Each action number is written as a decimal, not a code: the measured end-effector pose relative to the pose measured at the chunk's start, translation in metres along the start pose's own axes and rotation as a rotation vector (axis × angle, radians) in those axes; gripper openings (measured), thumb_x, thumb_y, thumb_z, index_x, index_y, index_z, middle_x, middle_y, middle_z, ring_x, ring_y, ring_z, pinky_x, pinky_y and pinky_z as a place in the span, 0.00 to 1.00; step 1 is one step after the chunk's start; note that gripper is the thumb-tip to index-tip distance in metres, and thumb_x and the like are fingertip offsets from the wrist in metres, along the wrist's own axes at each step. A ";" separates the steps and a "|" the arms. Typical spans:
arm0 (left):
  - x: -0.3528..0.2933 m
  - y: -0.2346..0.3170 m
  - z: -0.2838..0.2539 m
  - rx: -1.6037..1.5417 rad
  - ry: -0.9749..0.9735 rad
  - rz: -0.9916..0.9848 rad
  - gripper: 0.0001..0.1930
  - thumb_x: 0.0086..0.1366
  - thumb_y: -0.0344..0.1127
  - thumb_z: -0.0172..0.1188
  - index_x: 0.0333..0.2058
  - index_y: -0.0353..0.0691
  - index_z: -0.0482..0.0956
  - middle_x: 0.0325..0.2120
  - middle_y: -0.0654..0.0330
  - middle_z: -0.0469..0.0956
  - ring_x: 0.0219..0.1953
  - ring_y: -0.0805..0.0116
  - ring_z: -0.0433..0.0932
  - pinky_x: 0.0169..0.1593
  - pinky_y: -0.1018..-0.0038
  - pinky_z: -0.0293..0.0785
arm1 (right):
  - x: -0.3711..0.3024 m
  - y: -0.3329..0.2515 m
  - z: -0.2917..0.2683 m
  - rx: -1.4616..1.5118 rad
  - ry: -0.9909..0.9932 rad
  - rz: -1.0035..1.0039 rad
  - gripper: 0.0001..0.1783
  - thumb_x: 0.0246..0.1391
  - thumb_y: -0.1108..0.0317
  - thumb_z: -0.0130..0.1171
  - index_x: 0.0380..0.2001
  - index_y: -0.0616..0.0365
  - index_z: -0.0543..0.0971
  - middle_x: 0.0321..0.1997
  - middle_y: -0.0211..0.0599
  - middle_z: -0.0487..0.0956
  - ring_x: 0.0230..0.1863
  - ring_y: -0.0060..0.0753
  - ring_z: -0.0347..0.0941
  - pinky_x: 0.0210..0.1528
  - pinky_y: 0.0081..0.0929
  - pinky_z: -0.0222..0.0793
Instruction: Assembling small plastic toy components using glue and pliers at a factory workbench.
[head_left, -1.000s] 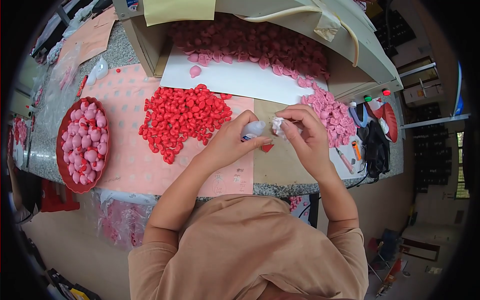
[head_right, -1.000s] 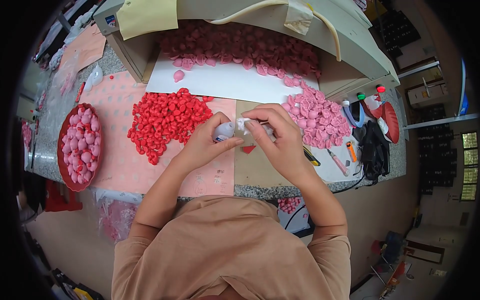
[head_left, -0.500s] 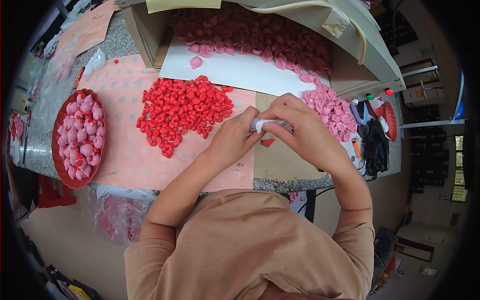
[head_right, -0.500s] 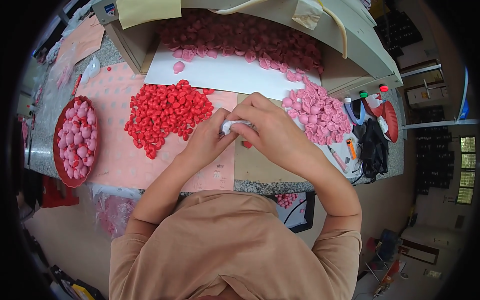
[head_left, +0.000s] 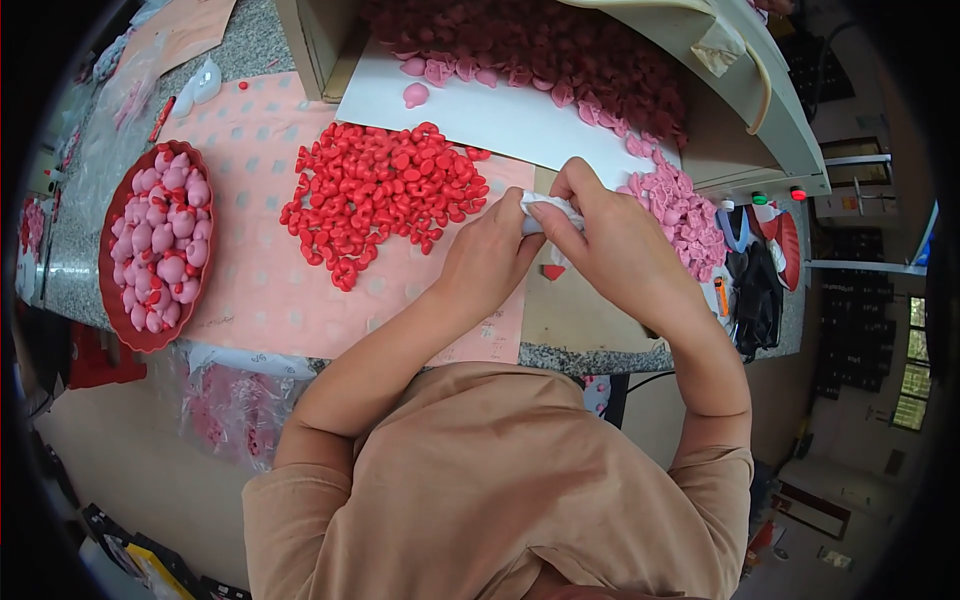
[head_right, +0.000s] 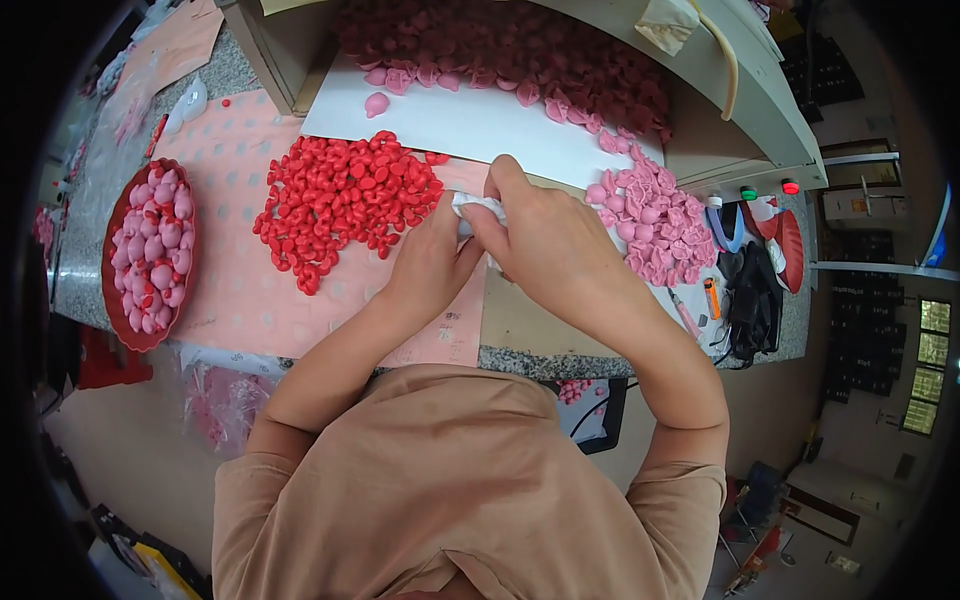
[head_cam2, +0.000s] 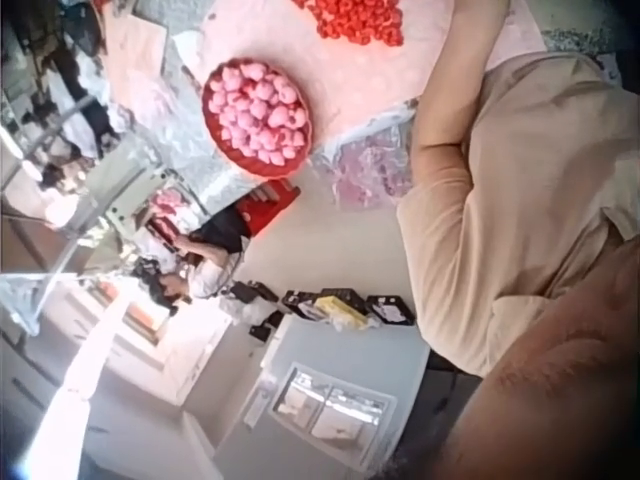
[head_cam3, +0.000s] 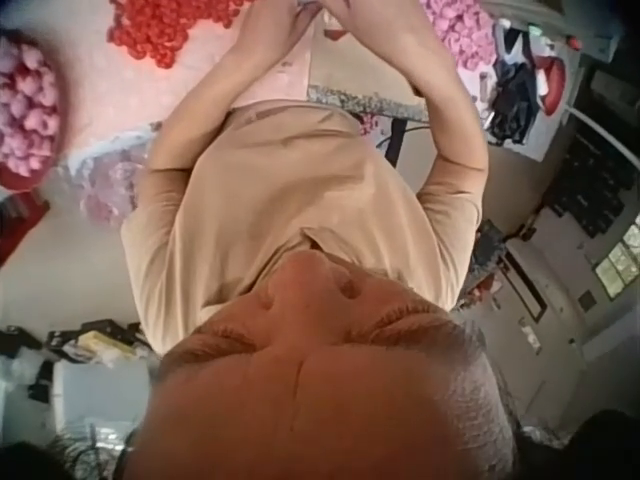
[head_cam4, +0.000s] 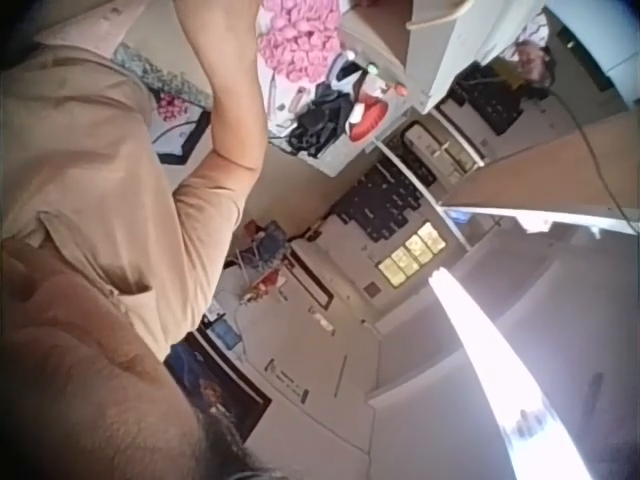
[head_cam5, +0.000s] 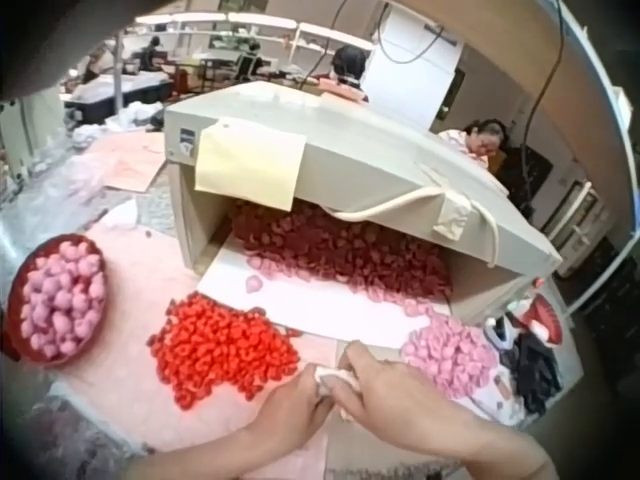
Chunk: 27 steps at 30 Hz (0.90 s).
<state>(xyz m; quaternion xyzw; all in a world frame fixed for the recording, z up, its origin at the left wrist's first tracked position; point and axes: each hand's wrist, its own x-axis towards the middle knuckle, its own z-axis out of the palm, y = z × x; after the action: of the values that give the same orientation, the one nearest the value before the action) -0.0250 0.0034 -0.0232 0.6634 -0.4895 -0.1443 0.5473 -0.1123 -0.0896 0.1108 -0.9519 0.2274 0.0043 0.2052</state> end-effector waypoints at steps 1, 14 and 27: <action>0.000 -0.001 0.000 0.019 0.016 0.005 0.20 0.57 0.32 0.65 0.42 0.33 0.63 0.30 0.45 0.76 0.32 0.45 0.79 0.30 0.59 0.74 | 0.003 0.002 0.000 0.001 -0.006 0.000 0.14 0.62 0.60 0.54 0.38 0.60 0.68 0.25 0.45 0.77 0.23 0.45 0.74 0.26 0.35 0.67; 0.002 0.000 -0.008 -0.024 0.094 0.050 0.22 0.53 0.33 0.69 0.39 0.39 0.64 0.25 0.48 0.77 0.28 0.46 0.79 0.27 0.58 0.72 | 0.001 -0.001 -0.005 0.252 -0.063 -0.193 0.10 0.65 0.64 0.52 0.36 0.59 0.68 0.23 0.37 0.72 0.23 0.26 0.68 0.27 0.27 0.63; 0.003 -0.003 -0.008 0.073 0.158 0.139 0.22 0.50 0.29 0.69 0.36 0.40 0.63 0.23 0.51 0.75 0.27 0.49 0.78 0.25 0.60 0.72 | 0.006 -0.011 -0.003 0.322 -0.155 0.104 0.14 0.63 0.63 0.55 0.44 0.58 0.64 0.35 0.33 0.71 0.32 0.21 0.69 0.33 0.24 0.66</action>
<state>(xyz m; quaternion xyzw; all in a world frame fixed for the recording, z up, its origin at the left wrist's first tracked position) -0.0162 0.0055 -0.0221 0.6567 -0.4947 -0.0354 0.5682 -0.1023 -0.0844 0.1172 -0.8906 0.2578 0.0517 0.3712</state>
